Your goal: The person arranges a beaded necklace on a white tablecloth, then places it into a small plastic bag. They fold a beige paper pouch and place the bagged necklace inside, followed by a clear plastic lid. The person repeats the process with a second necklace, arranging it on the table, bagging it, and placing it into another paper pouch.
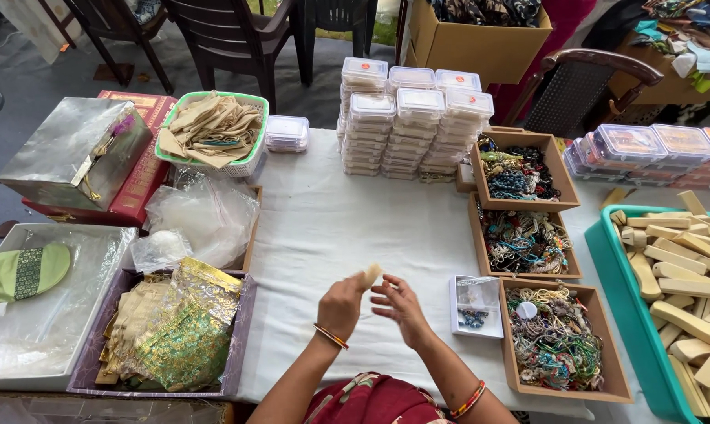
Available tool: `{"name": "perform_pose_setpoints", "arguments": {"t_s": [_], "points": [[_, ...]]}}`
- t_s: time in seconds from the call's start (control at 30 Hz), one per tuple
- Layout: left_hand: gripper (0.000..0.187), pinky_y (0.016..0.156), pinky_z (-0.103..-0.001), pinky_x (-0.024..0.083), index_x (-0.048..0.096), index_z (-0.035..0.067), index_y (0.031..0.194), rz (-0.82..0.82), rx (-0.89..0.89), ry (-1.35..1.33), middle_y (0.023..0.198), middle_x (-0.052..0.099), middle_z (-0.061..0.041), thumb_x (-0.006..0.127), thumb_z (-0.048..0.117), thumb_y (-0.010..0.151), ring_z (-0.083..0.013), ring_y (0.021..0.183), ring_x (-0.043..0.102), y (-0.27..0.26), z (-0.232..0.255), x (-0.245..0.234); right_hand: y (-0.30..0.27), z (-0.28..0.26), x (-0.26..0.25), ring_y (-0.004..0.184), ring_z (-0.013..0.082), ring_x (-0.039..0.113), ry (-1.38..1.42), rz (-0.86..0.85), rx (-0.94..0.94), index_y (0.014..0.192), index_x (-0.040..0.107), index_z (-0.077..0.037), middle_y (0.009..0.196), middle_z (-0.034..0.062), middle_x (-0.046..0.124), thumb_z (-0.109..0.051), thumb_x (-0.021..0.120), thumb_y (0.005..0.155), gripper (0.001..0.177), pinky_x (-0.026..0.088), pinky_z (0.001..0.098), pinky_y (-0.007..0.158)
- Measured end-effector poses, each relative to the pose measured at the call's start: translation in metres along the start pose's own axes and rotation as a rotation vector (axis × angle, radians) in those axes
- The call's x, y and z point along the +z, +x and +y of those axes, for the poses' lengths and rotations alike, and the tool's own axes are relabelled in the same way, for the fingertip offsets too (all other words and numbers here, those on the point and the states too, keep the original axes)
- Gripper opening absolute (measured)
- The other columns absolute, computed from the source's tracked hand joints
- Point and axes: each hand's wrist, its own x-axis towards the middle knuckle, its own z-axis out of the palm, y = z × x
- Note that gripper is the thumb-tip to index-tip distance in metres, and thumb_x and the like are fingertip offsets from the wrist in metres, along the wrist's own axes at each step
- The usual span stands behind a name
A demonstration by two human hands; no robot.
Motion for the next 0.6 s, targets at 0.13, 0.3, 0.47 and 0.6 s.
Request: {"name": "perform_pose_setpoints", "arguments": {"t_s": [0.13, 0.3, 0.47, 0.6], "points": [[0.036, 0.096, -0.041, 0.054, 0.055, 0.002, 0.131, 0.119, 0.502, 0.291, 0.134, 0.068, -0.019, 0.065, 0.010, 0.098, -0.0285, 0.124, 0.064, -0.021, -0.017, 0.044, 0.014, 0.019, 0.001, 0.108, 0.0212, 0.067, 0.338, -0.145, 0.133, 0.133, 0.055, -0.007, 0.118, 0.0098, 0.068, -0.033, 0.058, 0.099, 0.043, 0.056, 0.0383, 0.097], [0.064, 0.110, -0.046, 0.040, 0.053, 0.005, 0.148, -0.075, 0.351, 0.446, 0.151, 0.051, -0.018, 0.063, 0.004, 0.084, -0.0285, 0.140, 0.049, -0.044, -0.013, 0.012, 0.011, 0.003, 0.005, 0.111, 0.0226, 0.066, 0.331, -0.030, 0.093, 0.137, 0.053, -0.006, 0.123, 0.0122, 0.067, -0.020, 0.059, 0.099, 0.041, 0.054, 0.0401, 0.102], [0.060, 0.117, -0.056, 0.037, 0.056, -0.005, 0.140, 0.436, 0.032, 0.549, 0.145, 0.053, -0.032, 0.067, 0.032, 0.094, -0.0401, 0.139, 0.047, -0.078, -0.149, -0.096, 0.037, 0.030, -0.028, 0.113, 0.0245, 0.066, 0.367, 0.034, 0.116, 0.136, 0.051, -0.002, 0.124, 0.0131, 0.066, -0.010, 0.063, 0.096, 0.042, 0.054, 0.0411, 0.104], [0.069, 0.117, -0.053, 0.040, 0.055, -0.003, 0.139, 0.651, -0.539, 0.818, 0.138, 0.050, -0.028, 0.076, 0.014, 0.075, -0.0401, 0.132, 0.049, -0.217, -0.213, -0.270, 0.041, 0.058, -0.045, 0.113, 0.0244, 0.067, 0.446, 0.081, 0.300, 0.136, 0.052, -0.005, 0.124, 0.0102, 0.066, -0.010, 0.064, 0.094, 0.044, 0.056, 0.0416, 0.103]]}}
